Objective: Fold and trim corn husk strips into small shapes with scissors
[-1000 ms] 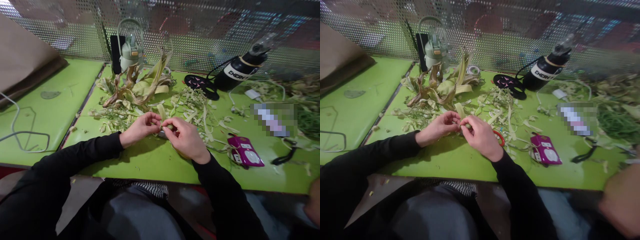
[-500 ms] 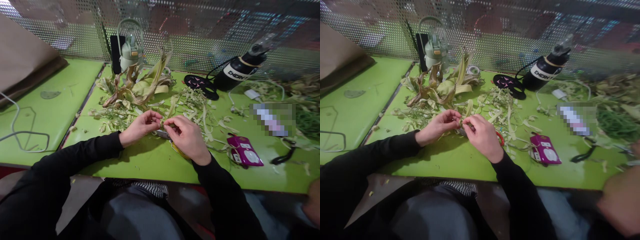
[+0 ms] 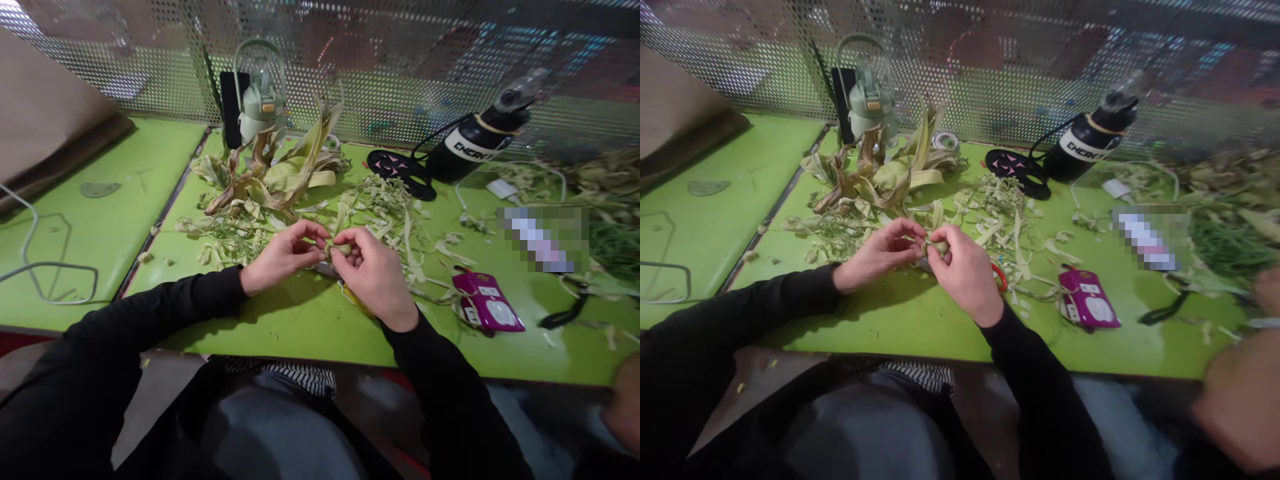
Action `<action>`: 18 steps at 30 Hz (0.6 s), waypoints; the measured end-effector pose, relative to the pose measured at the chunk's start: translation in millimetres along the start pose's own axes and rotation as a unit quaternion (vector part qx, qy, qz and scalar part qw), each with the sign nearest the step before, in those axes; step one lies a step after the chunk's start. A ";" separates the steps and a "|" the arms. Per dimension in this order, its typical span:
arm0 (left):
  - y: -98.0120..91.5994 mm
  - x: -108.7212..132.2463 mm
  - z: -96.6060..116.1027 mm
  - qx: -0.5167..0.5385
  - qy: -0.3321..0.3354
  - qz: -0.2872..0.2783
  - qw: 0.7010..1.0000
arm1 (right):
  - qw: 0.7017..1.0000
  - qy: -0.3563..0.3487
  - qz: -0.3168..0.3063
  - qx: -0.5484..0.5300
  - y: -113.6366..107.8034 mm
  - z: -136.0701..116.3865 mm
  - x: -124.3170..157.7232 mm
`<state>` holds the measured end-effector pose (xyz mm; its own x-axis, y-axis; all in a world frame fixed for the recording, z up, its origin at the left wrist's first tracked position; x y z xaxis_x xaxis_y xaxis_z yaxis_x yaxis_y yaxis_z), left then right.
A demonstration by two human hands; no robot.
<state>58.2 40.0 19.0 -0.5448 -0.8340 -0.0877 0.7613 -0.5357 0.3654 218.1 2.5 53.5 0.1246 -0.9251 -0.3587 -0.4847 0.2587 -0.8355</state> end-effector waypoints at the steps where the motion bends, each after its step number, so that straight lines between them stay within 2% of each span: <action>1: -0.3 -0.1 -0.9 -0.002 0.003 -0.003 1.000 | 1.000 0.002 -0.015 -0.004 -0.8 0.8 -0.7; 6: -1.9 -0.3 -1.9 -0.027 0.011 -0.016 0.999 | 0.996 -0.022 -0.082 -0.018 -2.7 5.4 -5.2; 11: -2.0 -1.8 1.6 -0.007 -0.008 -0.010 1.000 | 0.996 -0.017 -0.052 -0.063 -2.3 7.4 -7.6; 15: -5.1 -4.8 -0.7 0.052 -0.031 0.020 0.998 | 0.988 -0.030 -0.081 -0.126 -3.2 6.5 -7.2; 18: -9.0 -7.0 -0.7 0.102 -0.025 0.048 0.993 | 0.991 0.003 -0.008 -0.133 -6.0 11.2 -8.0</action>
<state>55.4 50.5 15.8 -0.4938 -0.8696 0.0005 0.7259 -0.4118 0.5509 229.7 11.5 56.7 0.1301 -0.9303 -0.3429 -0.6945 0.1613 -0.7012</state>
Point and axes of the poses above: each hand's wrist, its own x-axis away from the middle knuckle, its own y-axis out of the palm, z = x × y, the point moved 2 cm from there along -x, towards the middle knuckle, and after that the axes turned 10 degrees about x, right-handed, at the moved point
